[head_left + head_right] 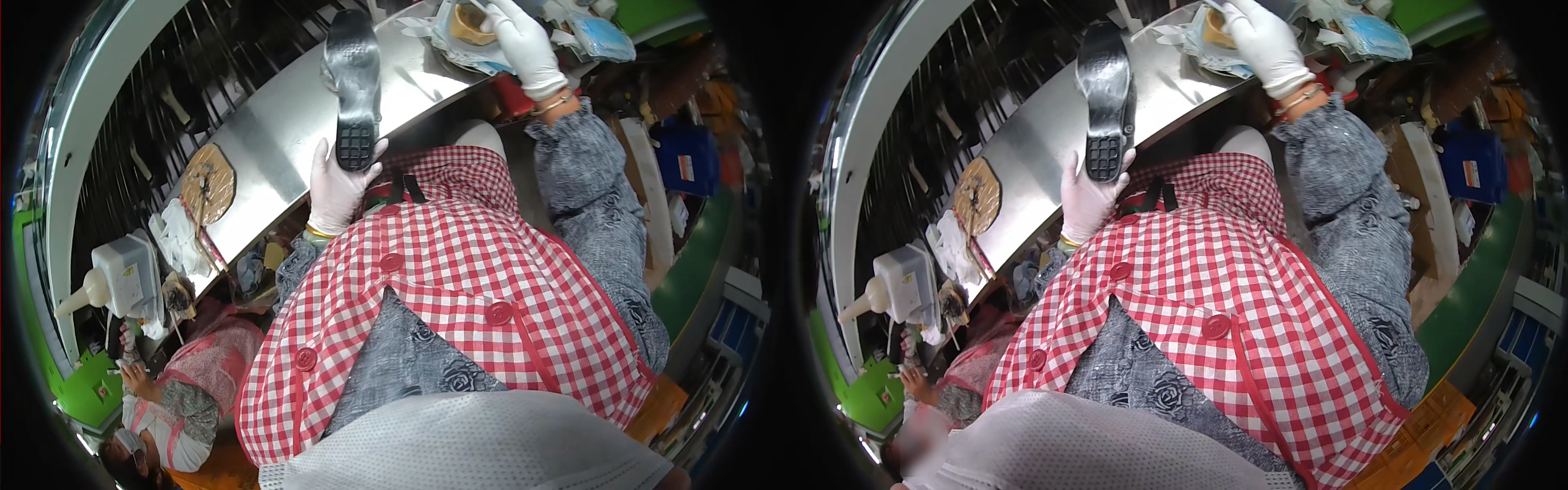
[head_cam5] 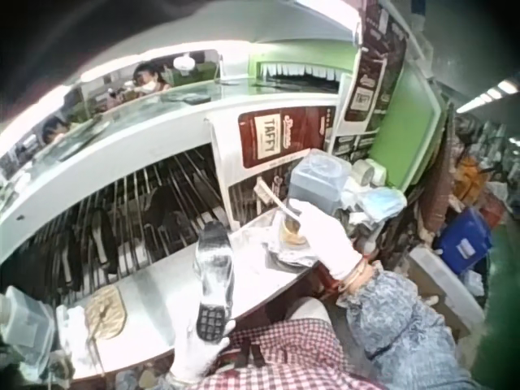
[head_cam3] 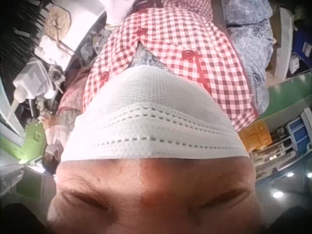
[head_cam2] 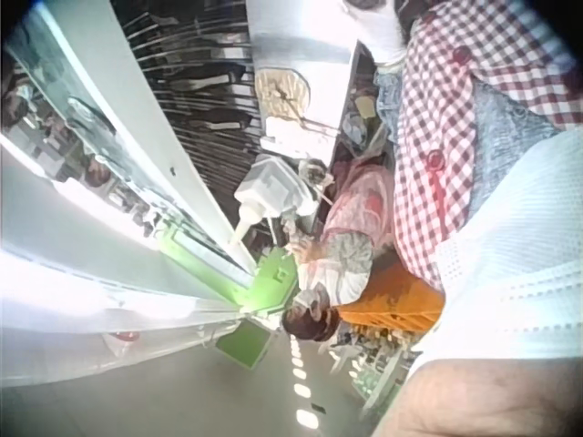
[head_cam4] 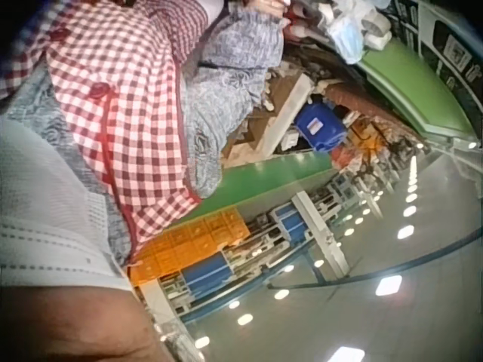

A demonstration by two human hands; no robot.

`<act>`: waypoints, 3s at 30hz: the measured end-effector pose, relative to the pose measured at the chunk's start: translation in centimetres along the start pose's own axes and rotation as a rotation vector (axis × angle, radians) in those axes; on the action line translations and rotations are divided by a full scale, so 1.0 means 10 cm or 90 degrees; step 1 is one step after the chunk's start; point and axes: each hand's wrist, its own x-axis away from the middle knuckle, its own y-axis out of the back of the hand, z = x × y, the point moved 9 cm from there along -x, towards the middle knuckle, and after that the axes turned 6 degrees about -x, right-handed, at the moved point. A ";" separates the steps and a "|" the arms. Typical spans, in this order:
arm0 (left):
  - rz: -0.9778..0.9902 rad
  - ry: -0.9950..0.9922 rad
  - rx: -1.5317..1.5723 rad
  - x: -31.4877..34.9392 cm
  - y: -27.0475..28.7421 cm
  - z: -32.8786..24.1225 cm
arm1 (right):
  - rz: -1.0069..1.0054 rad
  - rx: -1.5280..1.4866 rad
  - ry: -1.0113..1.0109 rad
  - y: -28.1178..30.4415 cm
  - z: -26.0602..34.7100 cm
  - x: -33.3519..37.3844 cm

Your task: Apply adhesive to shoe outsoles using a brush before placement on a conveyor belt.

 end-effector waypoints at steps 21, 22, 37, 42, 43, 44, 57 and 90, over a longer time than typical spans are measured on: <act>0.004 -0.019 -0.008 0.14 0.21 -0.10 | 0.156 0.749 -0.235 0.70 -0.49 -0.16; 0.023 -0.013 0.002 0.13 0.18 -0.09 | 0.169 0.657 -0.230 0.77 -0.56 -0.13; -0.006 0.016 0.017 0.20 0.34 0.11 | 0.198 0.270 0.668 -1.16 -0.26 0.30; -0.002 -0.014 0.018 0.23 0.34 0.03 | 0.299 0.616 0.089 -1.18 -0.85 0.27; 0.007 -0.014 0.028 0.21 0.33 0.03 | 0.317 0.614 0.107 -1.18 -0.82 0.33; 0.017 -0.011 0.036 0.19 0.29 0.01 | 0.331 0.611 0.124 -1.18 -0.80 0.39; 0.113 -0.035 0.060 -0.14 0.25 -0.15 | 0.366 0.566 0.169 -1.27 -0.77 0.70; 0.028 -0.015 0.062 0.01 0.18 0.04 | 0.112 0.273 -0.188 -1.04 -1.07 0.93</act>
